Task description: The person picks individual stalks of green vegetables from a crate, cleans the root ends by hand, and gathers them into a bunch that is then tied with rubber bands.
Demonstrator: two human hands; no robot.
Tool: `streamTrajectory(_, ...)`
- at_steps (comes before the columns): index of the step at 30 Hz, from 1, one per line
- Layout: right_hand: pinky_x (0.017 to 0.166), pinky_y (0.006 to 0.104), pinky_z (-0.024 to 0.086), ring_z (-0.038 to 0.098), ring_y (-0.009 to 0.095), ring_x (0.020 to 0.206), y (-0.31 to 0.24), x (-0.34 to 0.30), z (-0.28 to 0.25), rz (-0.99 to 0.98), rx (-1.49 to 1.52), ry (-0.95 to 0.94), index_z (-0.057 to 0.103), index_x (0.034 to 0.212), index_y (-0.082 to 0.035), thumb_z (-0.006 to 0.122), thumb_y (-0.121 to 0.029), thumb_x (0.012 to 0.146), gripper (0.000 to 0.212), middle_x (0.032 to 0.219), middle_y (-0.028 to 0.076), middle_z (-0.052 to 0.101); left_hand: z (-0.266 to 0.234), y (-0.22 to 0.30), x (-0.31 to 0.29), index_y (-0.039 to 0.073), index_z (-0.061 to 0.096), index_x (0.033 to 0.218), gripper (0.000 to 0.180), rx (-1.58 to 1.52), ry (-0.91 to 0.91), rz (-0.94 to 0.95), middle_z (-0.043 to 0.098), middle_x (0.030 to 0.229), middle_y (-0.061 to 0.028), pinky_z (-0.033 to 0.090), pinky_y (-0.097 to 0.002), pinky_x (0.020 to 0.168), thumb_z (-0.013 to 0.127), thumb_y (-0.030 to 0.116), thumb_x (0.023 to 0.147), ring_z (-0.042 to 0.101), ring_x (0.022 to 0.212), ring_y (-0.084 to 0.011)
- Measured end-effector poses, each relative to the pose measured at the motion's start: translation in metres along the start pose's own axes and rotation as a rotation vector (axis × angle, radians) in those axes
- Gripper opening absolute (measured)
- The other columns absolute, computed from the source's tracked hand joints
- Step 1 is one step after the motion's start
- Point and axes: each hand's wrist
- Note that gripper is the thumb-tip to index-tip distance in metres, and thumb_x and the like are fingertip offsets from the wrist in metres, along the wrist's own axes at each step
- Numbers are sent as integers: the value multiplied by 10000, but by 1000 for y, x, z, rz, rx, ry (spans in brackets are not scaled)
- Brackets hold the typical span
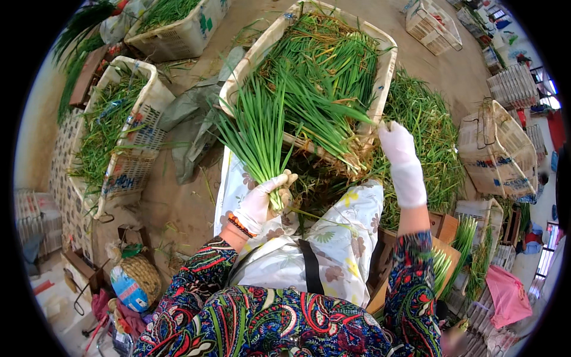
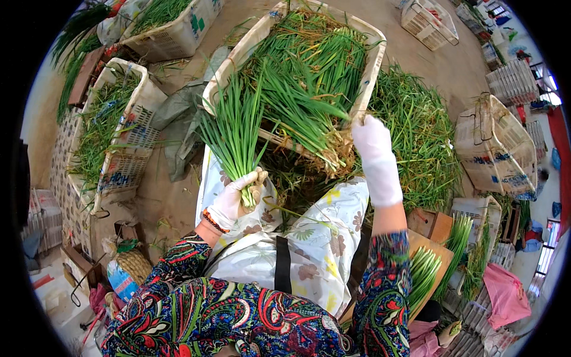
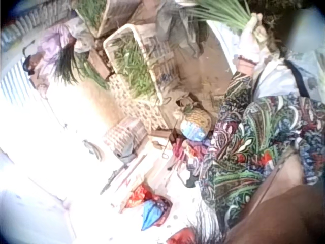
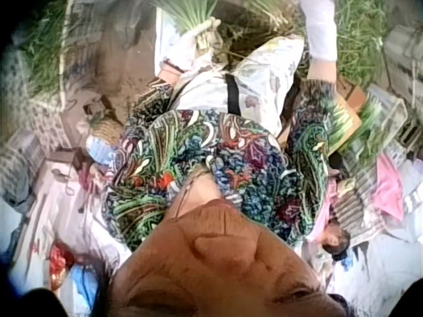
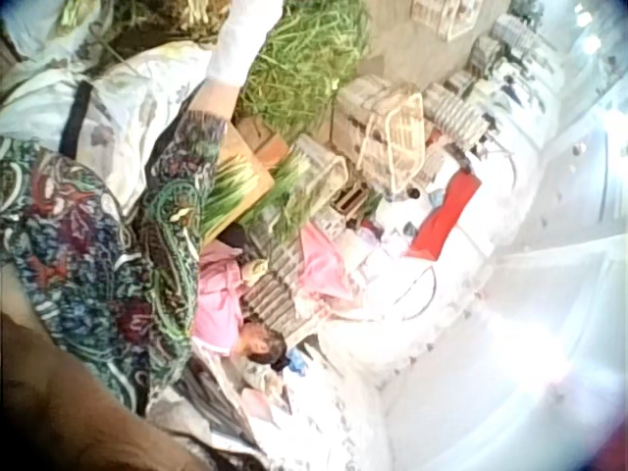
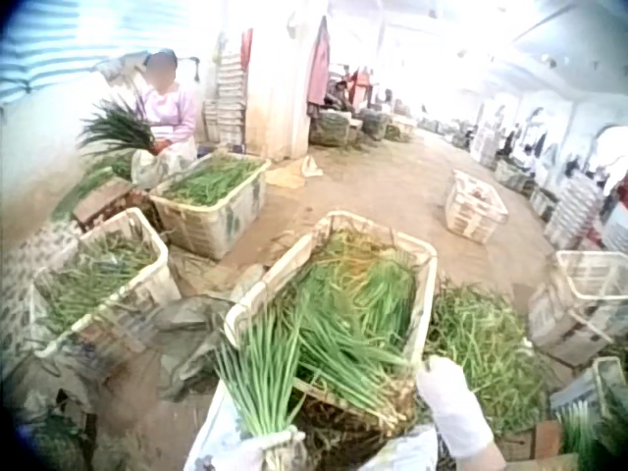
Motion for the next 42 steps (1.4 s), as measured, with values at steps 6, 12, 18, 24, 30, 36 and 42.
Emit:
streamTrajectory(6,363,187,341,447,71,373,-36,-147,18,377,1053,-893,609,825,-48,513,-321,873,293,541,14,557,6,-9,9,62,566,1012,156,183,-2,19,547,1158,-95,502,-199,555,549,106,863,546,627,-69)
streamTrajectory(12,377,206,323,405,56,405,-82,-210,39,421,1176,-941,524,867,-69,485,-304,908,242,542,-15,473,6,-27,26,82,610,933,119,391,129,-14,576,716,43,459,-199,526,622,127,823,537,572,-71)
streamTrajectory(18,399,210,347,460,58,448,-81,-199,24,446,1176,-804,556,816,-43,493,-422,881,390,578,-4,514,7,-26,32,0,619,1009,213,594,87,90,625,827,-8,485,-225,629,573,133,849,582,672,-98)
streamTrajectory(24,397,202,328,412,35,461,-84,-180,66,478,1299,-483,577,812,-44,589,-331,847,289,622,-25,511,-6,-30,36,-48,584,1048,241,477,63,93,620,932,-79,484,-237,733,524,98,867,586,781,-132)
streamTrajectory(30,368,185,300,386,32,398,-84,-181,47,515,1411,-354,551,781,-65,565,-272,874,227,582,-37,487,11,-31,41,-14,572,1064,228,378,140,127,629,930,-37,484,-217,644,513,86,868,556,675,-93)
streamTrajectory(36,354,177,259,354,28,375,-75,-187,18,492,1483,-370,524,761,-73,563,-269,875,230,548,-31,478,29,-21,45,47,574,983,136,270,94,105,638,924,-50,460,-183,502,527,99,866,527,581,-81)
streamTrajectory(42,407,220,366,513,100,459,-15,-210,2,561,1200,-632,552,859,-43,575,-320,850,278,630,46,578,30,21,50,82,615,894,89,157,115,239,574,663,19,469,-242,494,570,147,855,519,531,-96)
Point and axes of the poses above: each hand's wrist, its own x-axis towards the middle knuckle, its own z-axis out of the palm, y = z × x
